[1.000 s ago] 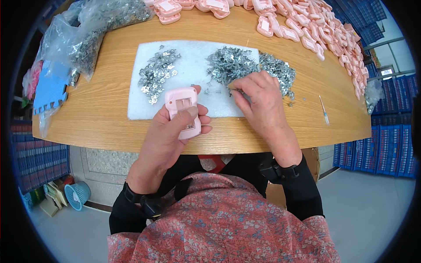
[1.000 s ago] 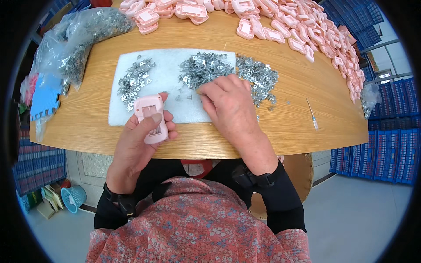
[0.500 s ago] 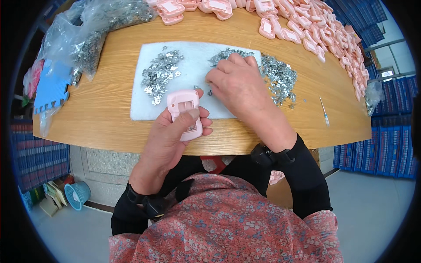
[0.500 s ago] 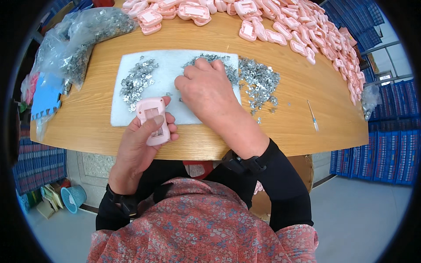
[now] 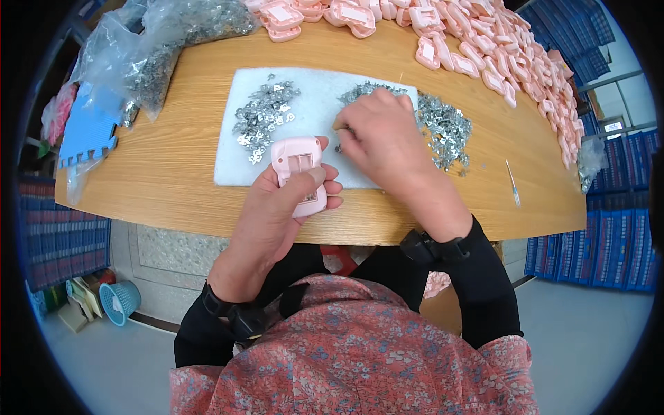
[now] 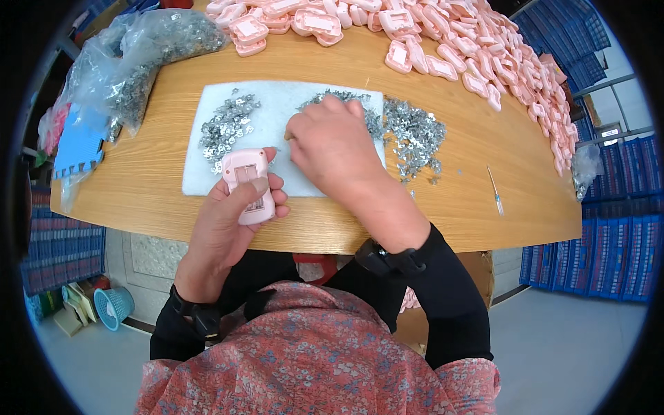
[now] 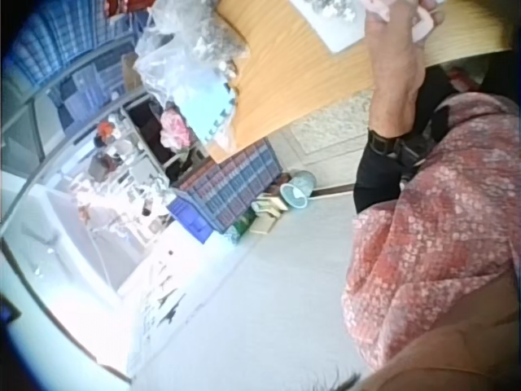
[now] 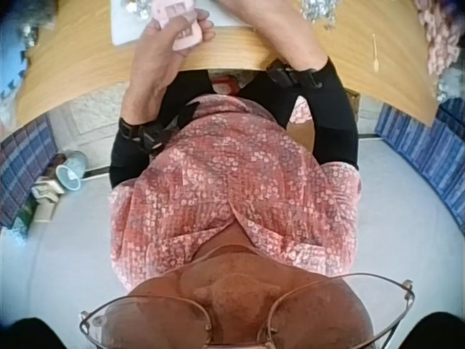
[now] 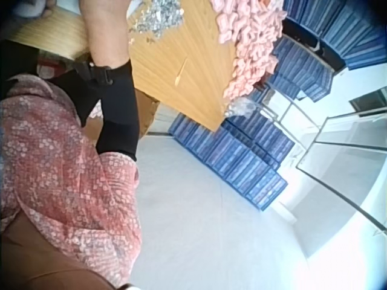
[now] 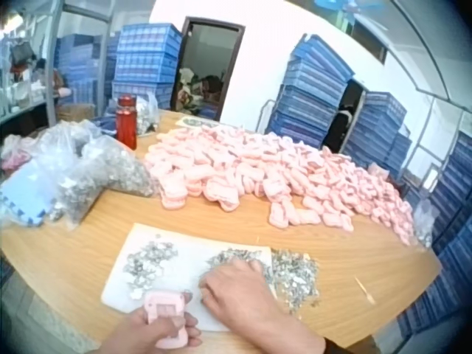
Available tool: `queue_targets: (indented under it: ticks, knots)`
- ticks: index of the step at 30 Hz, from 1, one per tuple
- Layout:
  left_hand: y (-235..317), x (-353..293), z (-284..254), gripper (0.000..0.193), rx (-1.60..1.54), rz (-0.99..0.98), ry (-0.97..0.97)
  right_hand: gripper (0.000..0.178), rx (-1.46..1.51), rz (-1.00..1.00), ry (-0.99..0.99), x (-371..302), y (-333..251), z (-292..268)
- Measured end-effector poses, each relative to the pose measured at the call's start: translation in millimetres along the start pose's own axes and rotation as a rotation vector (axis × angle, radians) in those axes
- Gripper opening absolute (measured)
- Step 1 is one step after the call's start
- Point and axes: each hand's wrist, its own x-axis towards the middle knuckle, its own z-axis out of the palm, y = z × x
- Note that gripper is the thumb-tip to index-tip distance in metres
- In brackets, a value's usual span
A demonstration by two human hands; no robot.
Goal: The person assembles small pink plastic cases by inserting metal components into them. They pick up a case, insert a metal piece, and then use a small tool to secure it before placing the finished unit aside.
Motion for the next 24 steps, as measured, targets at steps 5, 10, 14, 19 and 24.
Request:
queue_targets:
  ticks: [5, 10, 14, 19, 24]
  knots:
    - [1, 8, 14, 0.053, -0.022, 0.067, 0.042, 0.007, 0.842, 0.477, 0.010, -20, -14, -12]
    - [-6, 19, 23, 0.056, -0.022, 0.126, -0.019, 0.013, 1.452, 0.583, 0.103, -39, -32, -6]
    - [-11, 22, 23, 0.055, 0.054, 0.138, -0.052, 0.012, 1.347, 0.584, 0.101, -48, -32, -7]
    - [-3, 14, 28, 0.047, 0.509, 0.186, -0.060, 0.012, 1.047, 0.623, -0.228, -55, 0, -27]
    - [-7, 12, 30, 0.046, 0.641, 0.134, -0.152, 0.010, 0.969, 0.545, -0.340, -61, -2, -43]
